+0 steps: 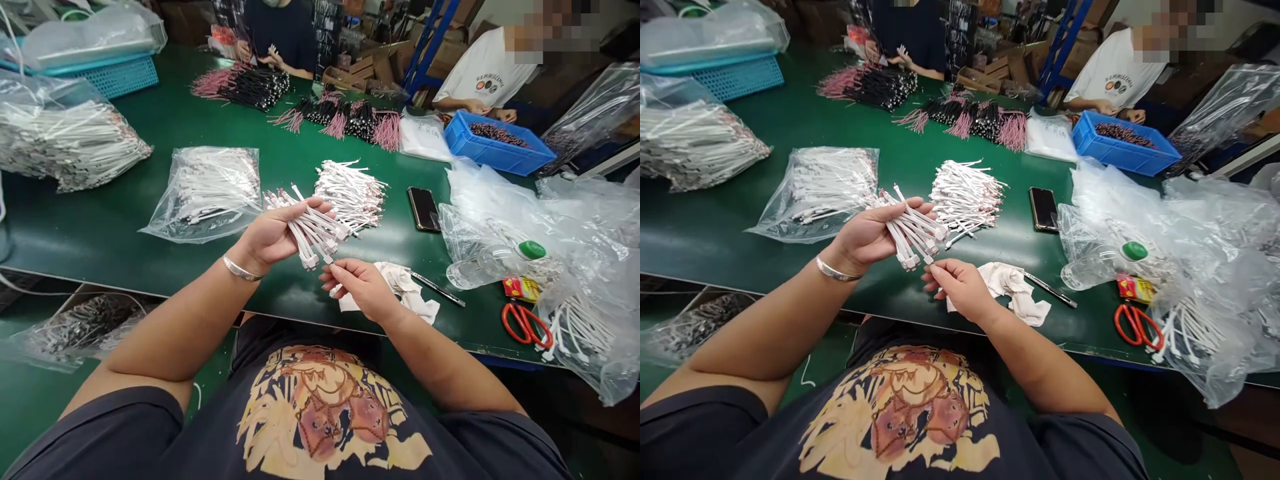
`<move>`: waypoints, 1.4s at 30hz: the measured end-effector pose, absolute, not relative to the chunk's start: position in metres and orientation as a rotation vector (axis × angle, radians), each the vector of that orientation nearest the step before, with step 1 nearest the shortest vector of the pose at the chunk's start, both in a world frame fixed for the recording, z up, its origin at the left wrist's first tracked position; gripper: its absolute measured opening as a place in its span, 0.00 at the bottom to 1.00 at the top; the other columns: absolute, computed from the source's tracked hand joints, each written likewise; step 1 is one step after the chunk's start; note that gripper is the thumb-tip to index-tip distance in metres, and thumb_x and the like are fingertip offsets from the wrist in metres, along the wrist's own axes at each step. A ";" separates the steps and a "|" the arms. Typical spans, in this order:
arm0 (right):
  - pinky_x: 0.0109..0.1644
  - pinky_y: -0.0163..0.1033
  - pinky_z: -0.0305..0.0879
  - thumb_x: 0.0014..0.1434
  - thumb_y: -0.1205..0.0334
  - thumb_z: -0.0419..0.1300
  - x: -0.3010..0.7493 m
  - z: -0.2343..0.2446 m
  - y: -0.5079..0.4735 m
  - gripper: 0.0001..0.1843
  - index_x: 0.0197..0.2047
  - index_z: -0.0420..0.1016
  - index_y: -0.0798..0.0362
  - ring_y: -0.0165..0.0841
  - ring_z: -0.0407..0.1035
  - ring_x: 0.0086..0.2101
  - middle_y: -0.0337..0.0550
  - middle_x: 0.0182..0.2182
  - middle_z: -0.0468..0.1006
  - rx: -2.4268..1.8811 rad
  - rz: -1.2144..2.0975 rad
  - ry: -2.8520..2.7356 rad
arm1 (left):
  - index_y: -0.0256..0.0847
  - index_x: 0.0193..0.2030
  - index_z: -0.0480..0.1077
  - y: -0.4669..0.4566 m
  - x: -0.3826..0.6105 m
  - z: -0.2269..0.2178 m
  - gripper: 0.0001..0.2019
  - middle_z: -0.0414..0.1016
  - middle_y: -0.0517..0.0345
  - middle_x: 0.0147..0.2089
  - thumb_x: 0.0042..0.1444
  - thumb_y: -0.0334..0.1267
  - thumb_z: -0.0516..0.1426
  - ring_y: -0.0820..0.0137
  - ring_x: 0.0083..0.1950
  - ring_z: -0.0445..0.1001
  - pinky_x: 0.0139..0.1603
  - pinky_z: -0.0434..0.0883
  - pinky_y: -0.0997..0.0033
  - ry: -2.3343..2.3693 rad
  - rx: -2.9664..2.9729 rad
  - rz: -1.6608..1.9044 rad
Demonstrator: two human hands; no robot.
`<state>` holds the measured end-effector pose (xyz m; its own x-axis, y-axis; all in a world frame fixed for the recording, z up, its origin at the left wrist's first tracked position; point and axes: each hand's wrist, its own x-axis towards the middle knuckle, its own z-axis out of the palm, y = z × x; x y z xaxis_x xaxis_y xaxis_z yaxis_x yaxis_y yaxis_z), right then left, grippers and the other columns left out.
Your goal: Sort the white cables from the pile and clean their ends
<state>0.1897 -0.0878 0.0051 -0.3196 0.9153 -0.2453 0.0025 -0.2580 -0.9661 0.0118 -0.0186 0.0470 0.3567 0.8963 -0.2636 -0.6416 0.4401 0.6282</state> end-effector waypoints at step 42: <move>0.27 0.30 0.68 0.47 0.53 0.67 0.204 -0.009 -0.051 0.18 0.38 0.77 0.54 0.30 0.75 0.29 0.42 0.33 0.79 -1.142 1.879 -0.858 | 0.36 0.44 0.72 0.009 0.058 0.019 0.11 0.78 0.50 0.47 0.61 0.32 0.50 0.60 0.54 0.73 0.62 0.61 0.51 0.534 0.334 1.042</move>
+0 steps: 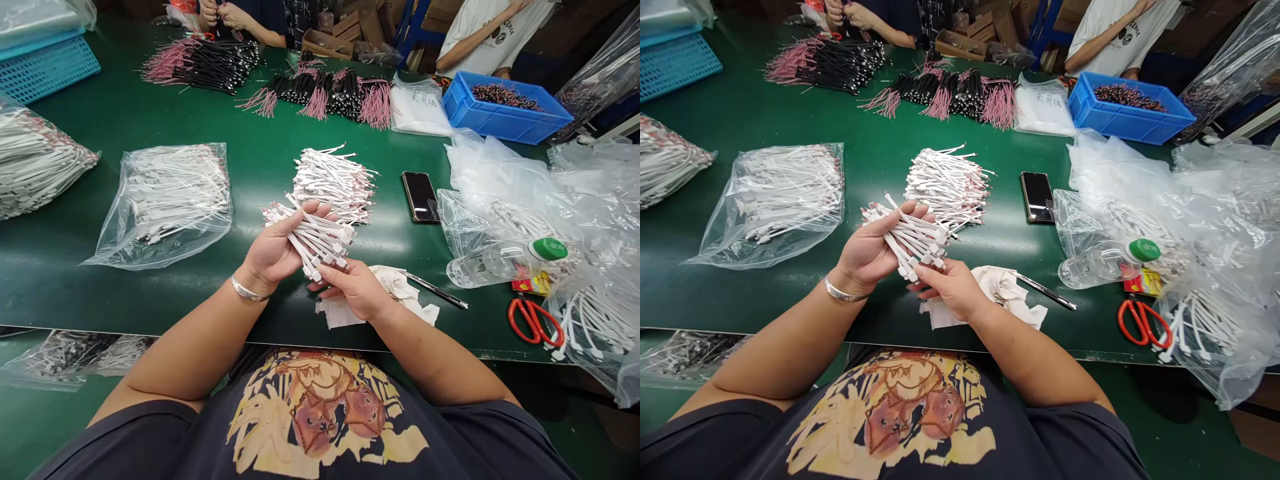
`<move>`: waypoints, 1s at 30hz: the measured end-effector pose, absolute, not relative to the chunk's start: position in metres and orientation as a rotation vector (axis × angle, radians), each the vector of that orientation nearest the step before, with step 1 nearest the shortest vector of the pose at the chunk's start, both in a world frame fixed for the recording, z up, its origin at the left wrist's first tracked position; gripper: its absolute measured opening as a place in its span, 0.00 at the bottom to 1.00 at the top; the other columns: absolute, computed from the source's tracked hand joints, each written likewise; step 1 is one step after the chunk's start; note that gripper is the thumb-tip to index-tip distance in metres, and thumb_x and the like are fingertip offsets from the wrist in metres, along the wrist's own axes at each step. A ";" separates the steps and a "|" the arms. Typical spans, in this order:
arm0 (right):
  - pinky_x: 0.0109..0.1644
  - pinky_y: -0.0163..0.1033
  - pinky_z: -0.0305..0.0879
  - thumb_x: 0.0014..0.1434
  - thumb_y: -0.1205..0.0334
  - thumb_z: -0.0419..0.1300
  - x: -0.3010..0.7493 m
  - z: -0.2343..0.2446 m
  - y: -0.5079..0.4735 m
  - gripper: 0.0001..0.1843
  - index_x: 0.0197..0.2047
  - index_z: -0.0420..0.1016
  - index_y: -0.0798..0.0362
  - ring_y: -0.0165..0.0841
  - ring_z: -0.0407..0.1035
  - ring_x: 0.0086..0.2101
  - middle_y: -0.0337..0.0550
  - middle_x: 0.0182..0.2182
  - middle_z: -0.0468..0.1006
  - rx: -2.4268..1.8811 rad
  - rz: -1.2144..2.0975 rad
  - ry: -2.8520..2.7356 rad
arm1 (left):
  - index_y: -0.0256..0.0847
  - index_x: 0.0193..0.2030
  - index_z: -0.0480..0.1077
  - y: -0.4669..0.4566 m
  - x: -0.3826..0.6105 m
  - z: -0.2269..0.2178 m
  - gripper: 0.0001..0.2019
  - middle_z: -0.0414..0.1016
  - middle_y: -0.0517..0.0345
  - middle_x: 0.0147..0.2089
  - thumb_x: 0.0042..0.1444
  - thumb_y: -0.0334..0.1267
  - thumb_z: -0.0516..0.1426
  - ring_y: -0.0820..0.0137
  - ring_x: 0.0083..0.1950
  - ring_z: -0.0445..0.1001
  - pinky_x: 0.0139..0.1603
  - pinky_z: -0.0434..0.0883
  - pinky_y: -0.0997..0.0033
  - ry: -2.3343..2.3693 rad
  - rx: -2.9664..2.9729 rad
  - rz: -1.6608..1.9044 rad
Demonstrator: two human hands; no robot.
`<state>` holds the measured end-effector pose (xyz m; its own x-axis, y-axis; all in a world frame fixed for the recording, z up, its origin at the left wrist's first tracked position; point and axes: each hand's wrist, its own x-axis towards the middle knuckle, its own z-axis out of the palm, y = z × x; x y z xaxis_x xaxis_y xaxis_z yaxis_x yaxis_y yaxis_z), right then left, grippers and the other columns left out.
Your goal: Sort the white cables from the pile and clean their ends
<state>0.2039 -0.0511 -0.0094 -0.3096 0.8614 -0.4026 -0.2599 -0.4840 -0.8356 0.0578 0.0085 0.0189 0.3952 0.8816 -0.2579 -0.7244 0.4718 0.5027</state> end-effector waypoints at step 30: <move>0.30 0.33 0.71 0.51 0.52 0.64 0.207 -0.008 -0.062 0.14 0.36 0.80 0.54 0.33 0.76 0.32 0.43 0.30 0.80 -1.121 1.722 -1.053 | 0.34 0.44 0.72 0.007 0.057 0.017 0.11 0.78 0.50 0.46 0.60 0.31 0.50 0.64 0.50 0.75 0.59 0.65 0.56 0.582 0.333 1.023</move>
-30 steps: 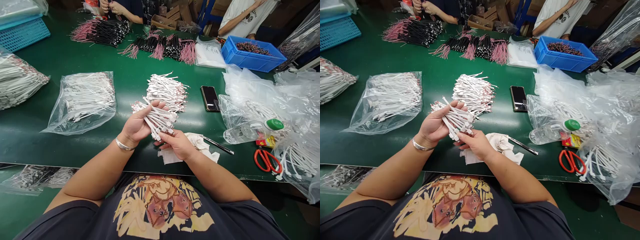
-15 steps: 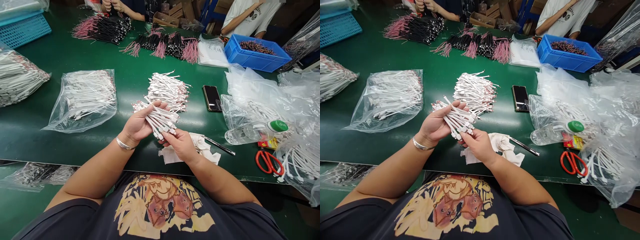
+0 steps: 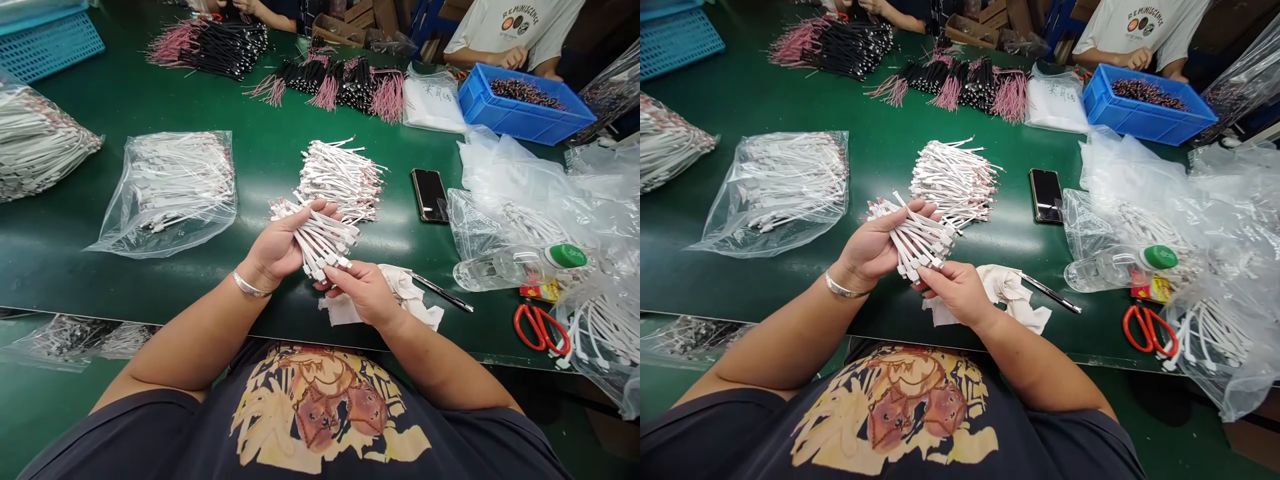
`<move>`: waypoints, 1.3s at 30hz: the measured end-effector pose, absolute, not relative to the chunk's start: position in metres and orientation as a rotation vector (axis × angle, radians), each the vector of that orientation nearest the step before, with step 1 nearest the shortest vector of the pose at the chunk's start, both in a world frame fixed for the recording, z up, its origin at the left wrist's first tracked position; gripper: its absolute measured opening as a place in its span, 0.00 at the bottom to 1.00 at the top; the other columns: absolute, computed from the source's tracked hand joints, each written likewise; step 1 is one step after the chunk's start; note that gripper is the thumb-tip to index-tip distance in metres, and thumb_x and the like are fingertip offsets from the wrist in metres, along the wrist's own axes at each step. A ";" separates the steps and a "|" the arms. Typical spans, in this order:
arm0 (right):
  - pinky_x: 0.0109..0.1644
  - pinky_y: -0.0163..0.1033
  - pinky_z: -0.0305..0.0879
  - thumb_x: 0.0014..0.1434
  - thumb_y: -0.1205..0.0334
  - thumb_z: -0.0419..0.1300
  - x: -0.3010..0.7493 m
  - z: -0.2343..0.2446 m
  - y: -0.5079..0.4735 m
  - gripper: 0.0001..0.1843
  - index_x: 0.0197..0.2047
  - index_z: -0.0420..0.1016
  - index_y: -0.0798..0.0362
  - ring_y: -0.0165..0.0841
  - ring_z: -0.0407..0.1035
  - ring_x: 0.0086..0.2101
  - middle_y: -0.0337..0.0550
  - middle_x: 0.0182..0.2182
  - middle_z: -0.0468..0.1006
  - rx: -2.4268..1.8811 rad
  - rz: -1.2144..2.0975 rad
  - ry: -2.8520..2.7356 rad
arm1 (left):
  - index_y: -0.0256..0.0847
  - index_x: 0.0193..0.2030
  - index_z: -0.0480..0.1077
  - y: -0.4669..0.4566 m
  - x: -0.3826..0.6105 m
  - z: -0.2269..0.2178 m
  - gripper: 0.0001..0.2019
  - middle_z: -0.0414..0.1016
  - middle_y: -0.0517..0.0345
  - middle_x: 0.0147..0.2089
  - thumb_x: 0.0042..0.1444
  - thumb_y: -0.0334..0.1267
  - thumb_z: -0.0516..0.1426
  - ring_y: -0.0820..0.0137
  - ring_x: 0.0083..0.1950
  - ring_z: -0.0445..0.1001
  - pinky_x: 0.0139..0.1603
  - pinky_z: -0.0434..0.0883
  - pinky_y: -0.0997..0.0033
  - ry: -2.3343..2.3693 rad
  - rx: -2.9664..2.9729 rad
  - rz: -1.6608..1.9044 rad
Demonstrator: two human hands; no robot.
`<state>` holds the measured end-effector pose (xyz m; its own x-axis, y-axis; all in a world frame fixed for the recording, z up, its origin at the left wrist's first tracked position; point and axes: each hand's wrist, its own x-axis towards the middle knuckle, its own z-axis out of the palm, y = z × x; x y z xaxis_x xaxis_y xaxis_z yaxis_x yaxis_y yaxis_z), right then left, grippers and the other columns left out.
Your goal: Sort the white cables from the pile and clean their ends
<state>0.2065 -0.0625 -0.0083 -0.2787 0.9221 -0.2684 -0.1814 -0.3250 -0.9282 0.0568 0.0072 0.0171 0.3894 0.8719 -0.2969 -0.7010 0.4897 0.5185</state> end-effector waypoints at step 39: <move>0.26 0.28 0.69 0.48 0.54 0.67 0.202 -0.002 -0.063 0.15 0.35 0.76 0.56 0.28 0.76 0.27 0.44 0.31 0.81 -1.099 2.166 -0.777 | 0.37 0.55 0.68 0.004 0.057 0.025 0.16 0.76 0.50 0.51 0.63 0.33 0.48 0.61 0.56 0.71 0.61 0.64 0.55 0.543 0.296 1.062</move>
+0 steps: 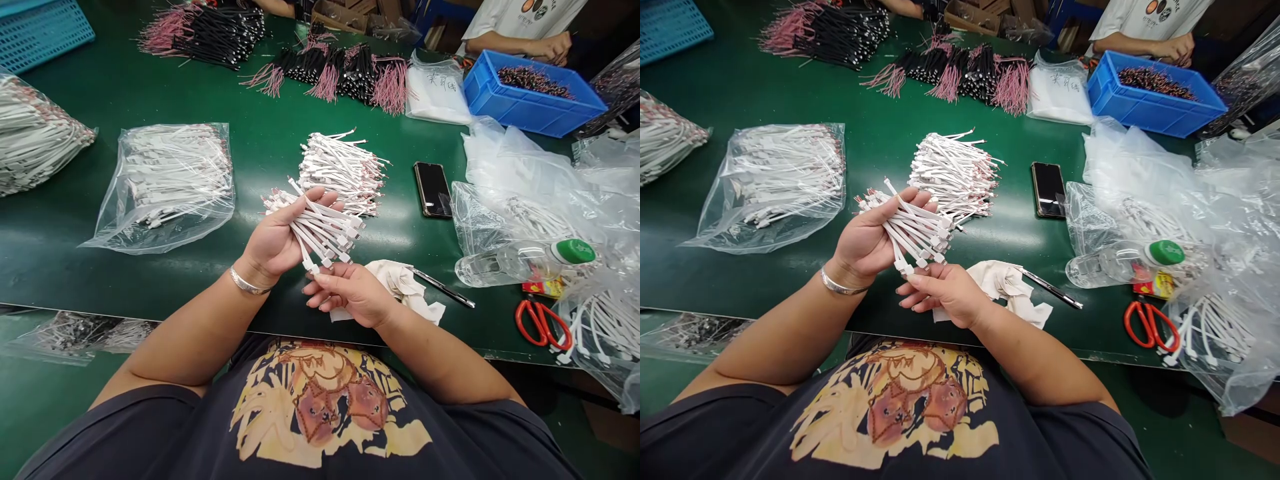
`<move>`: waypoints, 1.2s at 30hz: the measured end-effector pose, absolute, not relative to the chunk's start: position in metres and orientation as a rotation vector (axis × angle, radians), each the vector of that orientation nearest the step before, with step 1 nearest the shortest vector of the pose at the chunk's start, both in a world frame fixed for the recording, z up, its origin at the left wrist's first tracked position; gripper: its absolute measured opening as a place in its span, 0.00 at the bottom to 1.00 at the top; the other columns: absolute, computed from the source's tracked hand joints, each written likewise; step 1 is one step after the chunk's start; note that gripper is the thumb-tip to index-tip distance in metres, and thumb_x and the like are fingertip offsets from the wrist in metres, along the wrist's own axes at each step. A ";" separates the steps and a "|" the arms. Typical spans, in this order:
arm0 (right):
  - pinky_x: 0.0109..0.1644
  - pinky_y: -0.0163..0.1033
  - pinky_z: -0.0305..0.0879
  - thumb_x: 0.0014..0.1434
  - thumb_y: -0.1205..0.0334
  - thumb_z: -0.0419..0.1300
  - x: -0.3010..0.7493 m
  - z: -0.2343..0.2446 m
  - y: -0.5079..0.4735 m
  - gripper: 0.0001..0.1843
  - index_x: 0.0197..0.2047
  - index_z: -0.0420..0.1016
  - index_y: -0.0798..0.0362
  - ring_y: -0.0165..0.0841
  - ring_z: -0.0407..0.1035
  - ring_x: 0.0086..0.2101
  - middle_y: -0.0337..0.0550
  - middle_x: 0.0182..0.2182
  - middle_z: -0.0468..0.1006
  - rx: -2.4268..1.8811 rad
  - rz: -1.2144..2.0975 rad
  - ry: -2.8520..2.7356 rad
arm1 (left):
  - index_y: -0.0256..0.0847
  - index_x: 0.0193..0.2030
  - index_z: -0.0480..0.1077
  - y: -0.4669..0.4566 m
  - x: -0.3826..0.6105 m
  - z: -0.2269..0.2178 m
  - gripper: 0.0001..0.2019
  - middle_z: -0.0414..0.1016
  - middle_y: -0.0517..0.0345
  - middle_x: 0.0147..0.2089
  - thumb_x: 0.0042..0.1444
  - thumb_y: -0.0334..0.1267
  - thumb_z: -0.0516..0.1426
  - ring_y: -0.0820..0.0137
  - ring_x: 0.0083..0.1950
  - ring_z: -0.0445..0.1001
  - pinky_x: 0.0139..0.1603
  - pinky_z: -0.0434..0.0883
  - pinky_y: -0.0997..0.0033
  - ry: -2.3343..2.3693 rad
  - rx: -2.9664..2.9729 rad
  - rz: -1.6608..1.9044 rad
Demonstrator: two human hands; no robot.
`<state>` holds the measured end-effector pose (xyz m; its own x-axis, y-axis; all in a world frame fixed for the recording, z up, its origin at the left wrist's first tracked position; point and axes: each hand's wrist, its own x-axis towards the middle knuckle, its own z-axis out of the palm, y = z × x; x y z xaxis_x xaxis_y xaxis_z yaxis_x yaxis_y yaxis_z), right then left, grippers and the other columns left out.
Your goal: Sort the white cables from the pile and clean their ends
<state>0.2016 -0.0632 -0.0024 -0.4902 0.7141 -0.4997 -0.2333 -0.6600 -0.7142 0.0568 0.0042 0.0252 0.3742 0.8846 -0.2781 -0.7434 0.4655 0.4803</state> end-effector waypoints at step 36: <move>0.23 0.27 0.66 0.46 0.55 0.68 0.191 -0.006 -0.070 0.15 0.31 0.75 0.57 0.25 0.72 0.22 0.40 0.25 0.79 -1.093 1.943 -0.813 | 0.34 0.49 0.71 0.002 0.057 0.026 0.14 0.76 0.49 0.51 0.61 0.33 0.49 0.60 0.58 0.69 0.63 0.61 0.54 0.522 0.338 1.057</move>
